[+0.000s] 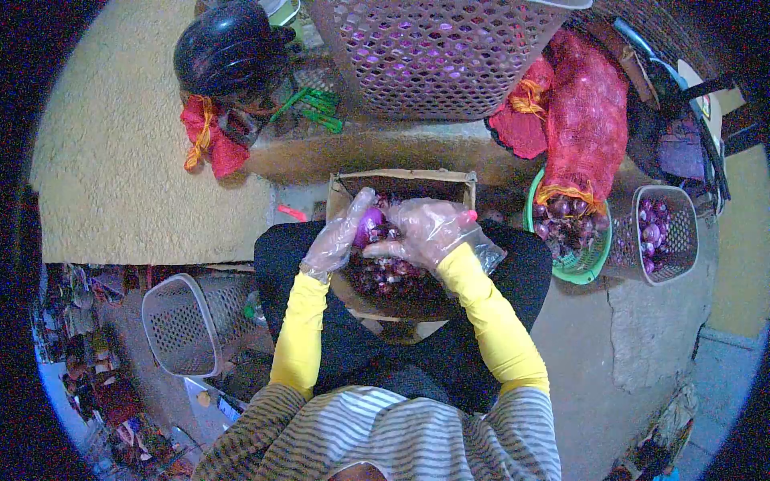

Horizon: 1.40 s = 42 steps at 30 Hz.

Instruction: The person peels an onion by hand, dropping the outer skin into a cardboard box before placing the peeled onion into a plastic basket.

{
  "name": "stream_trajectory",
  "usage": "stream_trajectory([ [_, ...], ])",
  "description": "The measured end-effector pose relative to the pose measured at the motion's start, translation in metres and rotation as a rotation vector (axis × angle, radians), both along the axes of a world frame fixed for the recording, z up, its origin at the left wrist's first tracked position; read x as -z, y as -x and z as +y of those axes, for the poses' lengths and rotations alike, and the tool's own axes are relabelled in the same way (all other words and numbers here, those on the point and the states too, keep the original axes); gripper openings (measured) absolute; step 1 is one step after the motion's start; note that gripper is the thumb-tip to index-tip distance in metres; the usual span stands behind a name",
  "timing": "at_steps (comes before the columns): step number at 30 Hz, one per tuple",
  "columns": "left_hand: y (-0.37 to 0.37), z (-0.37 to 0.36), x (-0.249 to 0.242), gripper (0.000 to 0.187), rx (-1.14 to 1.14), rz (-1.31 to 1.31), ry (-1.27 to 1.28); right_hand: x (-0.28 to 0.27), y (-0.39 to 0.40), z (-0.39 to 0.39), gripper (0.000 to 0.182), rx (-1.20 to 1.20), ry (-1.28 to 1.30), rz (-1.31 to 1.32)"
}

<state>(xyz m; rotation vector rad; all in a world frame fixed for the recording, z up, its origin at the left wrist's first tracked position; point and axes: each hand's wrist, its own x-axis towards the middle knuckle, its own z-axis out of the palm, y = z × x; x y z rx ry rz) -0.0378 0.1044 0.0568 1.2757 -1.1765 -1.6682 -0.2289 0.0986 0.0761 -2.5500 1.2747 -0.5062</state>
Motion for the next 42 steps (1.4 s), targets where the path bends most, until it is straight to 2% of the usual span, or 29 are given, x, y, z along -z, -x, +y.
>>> stream_trajectory([
  [1, -0.001, 0.002, -0.001, 0.065, 0.0, 0.0, 0.0, 0.0, 0.0, 0.0, 0.064, -0.002, 0.005, 0.006],
  [3, -0.002, 0.007, -0.002, 0.065, 0.057, -0.066, 0.185, -0.003, 0.0, 0.0, 0.063, -0.01, 0.023, 0.003],
  [4, -0.002, 0.004, 0.005, 0.065, 0.057, -0.066, 0.185, -0.005, 0.0, 0.001, 0.063, -0.017, 0.04, 0.0],
  [6, 0.0, -0.005, 0.018, 0.064, 0.008, 0.126, -0.059, -0.003, 0.0, 0.0, 0.063, -0.018, 0.04, -0.019],
  [11, -0.004, -0.004, 0.02, 0.064, 0.019, 0.094, -0.033, -0.004, -0.001, 0.0, 0.062, -0.024, 0.053, -0.022],
  [16, 0.001, 0.003, -0.003, 0.063, -0.001, 0.085, -0.016, -0.006, -0.002, 0.002, 0.062, 0.005, 0.074, -0.027],
  [18, 0.0, 0.005, -0.004, 0.064, 0.011, 0.031, 0.11, -0.002, -0.002, 0.002, 0.063, 0.009, 0.075, -0.042],
  [25, 0.0, 0.002, 0.0, 0.067, -0.021, 0.067, -0.038, -0.01, -0.002, 0.004, 0.064, 0.039, 0.037, -0.036],
  [27, -0.002, 0.007, -0.002, 0.069, 0.036, -0.008, 0.215, -0.01, -0.002, 0.003, 0.065, 0.042, 0.013, -0.043],
  [30, -0.002, 0.004, 0.0, 0.069, 0.013, 0.065, 0.07, -0.01, -0.002, 0.002, 0.066, 0.047, -0.028, -0.043],
  [34, -0.005, 0.005, 0.001, 0.069, 0.025, 0.003, 0.078, -0.012, -0.003, 0.001, 0.068, 0.052, -0.073, 0.005],
  [36, -0.007, 0.009, 0.008, 0.068, 0.036, -0.014, 0.315, -0.007, -0.002, 0.001, 0.069, 0.052, -0.066, -0.003],
  [40, -0.015, 0.005, 0.03, 0.068, 0.073, -0.019, 0.361, -0.014, -0.002, 0.002, 0.074, 0.074, -0.126, 0.034],
  [41, -0.022, 0.002, 0.043, 0.052, 0.169, -0.124, 0.556, -0.012, -0.001, 0.001, 0.074, 0.076, -0.125, 0.034],
  [42, -0.024, 0.0, 0.045, 0.06, 0.265, -0.231, 0.751, -0.01, -0.001, 0.001, 0.075, 0.074, -0.136, 0.043],
])
